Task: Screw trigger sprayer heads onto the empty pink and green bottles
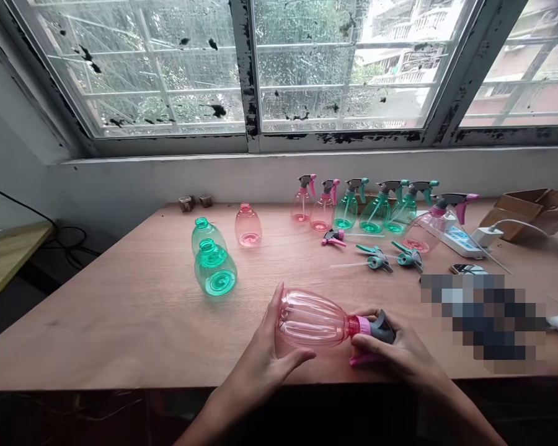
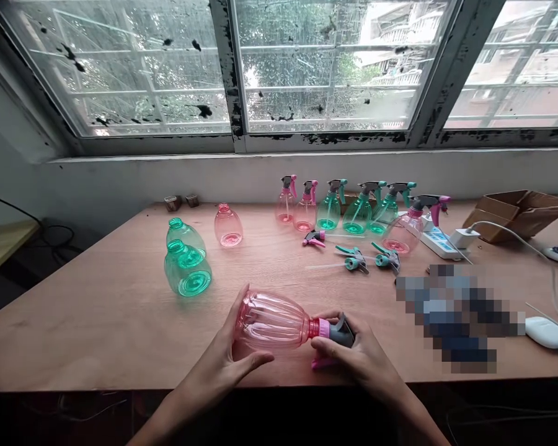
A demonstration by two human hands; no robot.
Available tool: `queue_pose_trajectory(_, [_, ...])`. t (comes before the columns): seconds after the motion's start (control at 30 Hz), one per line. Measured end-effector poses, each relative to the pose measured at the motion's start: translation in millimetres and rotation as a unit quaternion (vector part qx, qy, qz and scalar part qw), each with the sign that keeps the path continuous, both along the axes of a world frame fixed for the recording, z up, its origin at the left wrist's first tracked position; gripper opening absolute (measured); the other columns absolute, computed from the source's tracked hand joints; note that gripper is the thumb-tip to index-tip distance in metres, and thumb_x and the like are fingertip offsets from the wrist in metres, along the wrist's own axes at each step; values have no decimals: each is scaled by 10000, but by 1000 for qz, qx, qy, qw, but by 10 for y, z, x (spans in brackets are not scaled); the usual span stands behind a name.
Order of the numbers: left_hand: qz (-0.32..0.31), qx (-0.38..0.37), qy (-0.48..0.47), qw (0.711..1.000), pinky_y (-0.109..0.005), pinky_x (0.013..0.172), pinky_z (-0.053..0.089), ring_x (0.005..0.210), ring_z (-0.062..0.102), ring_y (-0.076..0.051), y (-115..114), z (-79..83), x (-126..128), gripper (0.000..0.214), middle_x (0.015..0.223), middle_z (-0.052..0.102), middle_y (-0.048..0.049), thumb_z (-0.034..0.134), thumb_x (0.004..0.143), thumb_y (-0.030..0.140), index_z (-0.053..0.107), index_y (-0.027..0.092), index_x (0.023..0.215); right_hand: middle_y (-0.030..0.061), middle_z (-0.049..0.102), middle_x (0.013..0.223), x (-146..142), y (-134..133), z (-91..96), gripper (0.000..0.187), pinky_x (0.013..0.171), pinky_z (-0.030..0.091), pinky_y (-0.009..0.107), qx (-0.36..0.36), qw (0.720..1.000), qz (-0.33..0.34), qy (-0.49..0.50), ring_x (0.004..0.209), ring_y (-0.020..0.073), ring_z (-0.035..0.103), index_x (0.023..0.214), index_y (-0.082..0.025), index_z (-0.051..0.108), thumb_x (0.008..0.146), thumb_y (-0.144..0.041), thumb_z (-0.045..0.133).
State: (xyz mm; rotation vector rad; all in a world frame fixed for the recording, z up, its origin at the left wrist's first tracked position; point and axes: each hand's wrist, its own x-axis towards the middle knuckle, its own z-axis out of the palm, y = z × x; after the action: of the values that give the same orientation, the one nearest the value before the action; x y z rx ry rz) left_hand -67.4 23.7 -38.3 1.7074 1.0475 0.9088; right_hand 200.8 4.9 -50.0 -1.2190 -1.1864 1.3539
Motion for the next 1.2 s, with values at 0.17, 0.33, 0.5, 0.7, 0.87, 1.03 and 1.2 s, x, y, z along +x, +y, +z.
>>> queue_pose_trajectory(0.17, [-5, -66, -65, 996, -540, 1301, 195, 1590, 245, -368, -38, 44, 3, 1138, 1718, 288, -139, 829, 848, 441, 71, 264, 1680, 36, 794, 699, -5, -9, -8, 395, 619, 662, 330, 12, 1000, 13, -18, 636, 215, 743, 989, -150, 739, 775, -436, 907])
queue_pose_trajectory(0.33, [-4, -34, -42, 999, -539, 1304, 188, 1583, 263, -372, -17, 47, -5, 1033, 1710, 313, -122, 845, 847, 401, 221, 279, 1662, 16, 784, 706, -4, -5, -25, 374, 621, 660, 328, 16, 1000, -3, 14, 629, 202, 737, 997, -171, 695, 812, -440, 879])
queue_pose_trajectory(0.5, [-17, -15, -28, 999, -536, 1311, 176, 1585, 273, -331, -47, 51, -7, 999, 1683, 374, -81, 775, 910, 325, 128, 326, 1672, 17, 778, 691, -6, -8, -31, 437, 615, 659, 341, 6, 999, -13, 38, 628, 214, 740, 1012, -171, 673, 782, -467, 897])
queue_pose_trajectory(0.7, [-19, -34, -36, 999, -519, 1320, 145, 1607, 208, -322, -44, 16, -5, 1000, 1747, 210, -109, 758, 919, 346, 107, 267, 1674, 24, 772, 736, -16, -29, -4, 424, 660, 666, 357, 6, 999, 19, 36, 688, 217, 743, 1013, -178, 645, 822, -486, 864])
queue_pose_trajectory(0.87, [-16, -23, -40, 999, -529, 1317, 143, 1584, 271, -327, -28, 8, 7, 982, 1722, 262, -124, 736, 937, 308, 89, 279, 1674, 22, 762, 740, -22, -24, 3, 434, 650, 673, 351, 13, 999, 19, 32, 675, 203, 732, 1006, -172, 652, 813, -494, 868])
queue_pose_trajectory(1.03, [-15, -31, -33, 999, -526, 1311, 170, 1583, 265, -338, -29, 55, 19, 1056, 1724, 243, -128, 809, 881, 343, 108, 276, 1669, 11, 760, 719, -30, -28, 30, 413, 644, 669, 329, 16, 999, 28, 23, 657, 192, 727, 997, -175, 665, 823, -498, 856])
queue_pose_trajectory(1.2, [-6, -52, -57, 997, -524, 1304, 194, 1562, 311, -333, -24, 70, 20, 1012, 1717, 260, -132, 813, 880, 335, 166, 278, 1657, 7, 762, 751, -19, -38, 50, 402, 659, 672, 325, 7, 999, 32, 11, 690, 192, 725, 1010, -177, 666, 823, -473, 864])
